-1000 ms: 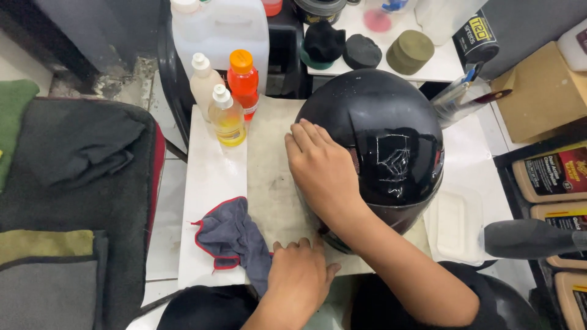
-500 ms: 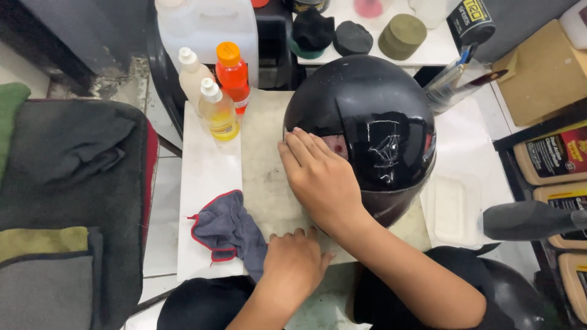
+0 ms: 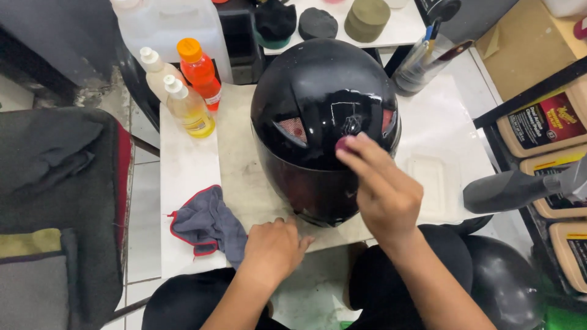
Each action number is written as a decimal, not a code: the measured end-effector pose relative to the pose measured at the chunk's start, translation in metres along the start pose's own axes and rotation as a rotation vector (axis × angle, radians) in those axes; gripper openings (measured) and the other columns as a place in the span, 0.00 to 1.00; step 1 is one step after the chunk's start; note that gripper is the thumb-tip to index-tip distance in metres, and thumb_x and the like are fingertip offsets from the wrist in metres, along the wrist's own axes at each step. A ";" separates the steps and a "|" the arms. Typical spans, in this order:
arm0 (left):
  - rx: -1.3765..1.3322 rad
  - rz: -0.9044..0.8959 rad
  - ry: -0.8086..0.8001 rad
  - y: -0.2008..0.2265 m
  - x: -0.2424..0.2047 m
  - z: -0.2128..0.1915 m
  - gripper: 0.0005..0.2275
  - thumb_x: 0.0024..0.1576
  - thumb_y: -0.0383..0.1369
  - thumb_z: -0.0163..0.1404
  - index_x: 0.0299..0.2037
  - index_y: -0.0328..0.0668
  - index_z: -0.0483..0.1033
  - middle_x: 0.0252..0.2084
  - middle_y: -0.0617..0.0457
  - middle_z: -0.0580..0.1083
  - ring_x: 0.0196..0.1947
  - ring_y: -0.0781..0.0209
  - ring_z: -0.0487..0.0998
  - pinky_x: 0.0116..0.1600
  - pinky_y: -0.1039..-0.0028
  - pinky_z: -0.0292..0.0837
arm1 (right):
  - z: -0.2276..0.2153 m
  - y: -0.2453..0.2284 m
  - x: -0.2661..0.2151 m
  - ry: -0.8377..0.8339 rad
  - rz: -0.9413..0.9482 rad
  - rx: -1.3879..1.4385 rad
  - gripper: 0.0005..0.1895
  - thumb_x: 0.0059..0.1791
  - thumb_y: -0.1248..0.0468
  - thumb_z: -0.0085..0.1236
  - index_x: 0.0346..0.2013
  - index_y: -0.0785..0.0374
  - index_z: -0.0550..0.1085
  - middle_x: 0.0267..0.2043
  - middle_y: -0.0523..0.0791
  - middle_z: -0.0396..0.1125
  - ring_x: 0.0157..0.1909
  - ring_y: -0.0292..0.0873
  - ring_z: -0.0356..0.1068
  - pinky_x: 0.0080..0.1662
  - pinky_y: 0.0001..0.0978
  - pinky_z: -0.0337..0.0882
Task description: The person sprays a liquid onto a black motorcycle helmet and then uses a small pink sponge to scrub the visor area. The person continues to wipe the helmet's surface with the sponge, focusing on the front and sides.
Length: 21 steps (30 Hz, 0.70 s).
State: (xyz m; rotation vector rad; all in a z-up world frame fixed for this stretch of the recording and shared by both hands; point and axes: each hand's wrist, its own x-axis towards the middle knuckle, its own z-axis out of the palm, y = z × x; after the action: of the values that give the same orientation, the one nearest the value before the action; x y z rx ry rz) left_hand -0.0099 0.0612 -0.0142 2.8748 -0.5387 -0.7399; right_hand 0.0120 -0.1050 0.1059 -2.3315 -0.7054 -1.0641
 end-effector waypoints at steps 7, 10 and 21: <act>0.071 -0.032 -0.113 0.004 0.006 0.001 0.26 0.63 0.58 0.34 0.50 0.43 0.69 0.41 0.47 0.76 0.40 0.41 0.78 0.39 0.56 0.72 | 0.009 0.019 -0.005 0.166 0.191 0.126 0.10 0.54 0.82 0.50 0.46 0.73 0.76 0.51 0.56 0.71 0.54 0.50 0.74 0.65 0.37 0.69; -0.011 0.012 -0.017 0.004 0.003 -0.012 0.26 0.60 0.50 0.42 0.52 0.31 0.74 0.38 0.37 0.78 0.37 0.43 0.82 0.42 0.54 0.76 | 0.018 0.013 -0.014 0.264 0.060 0.138 0.12 0.50 0.77 0.55 0.35 0.60 0.83 0.42 0.49 0.77 0.48 0.51 0.77 0.50 0.39 0.76; -0.134 0.040 0.117 -0.001 -0.003 -0.028 0.24 0.60 0.48 0.44 0.34 0.28 0.80 0.29 0.37 0.78 0.31 0.42 0.82 0.37 0.57 0.79 | 0.020 0.014 -0.020 0.350 0.084 0.224 0.12 0.50 0.76 0.53 0.35 0.59 0.83 0.41 0.48 0.77 0.48 0.52 0.77 0.49 0.40 0.78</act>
State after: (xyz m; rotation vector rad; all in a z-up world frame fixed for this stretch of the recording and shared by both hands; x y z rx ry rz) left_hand 0.0017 0.0637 0.0115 2.7538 -0.5093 -0.5738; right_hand 0.0202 -0.1079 0.0757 -1.9046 -0.5541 -1.2441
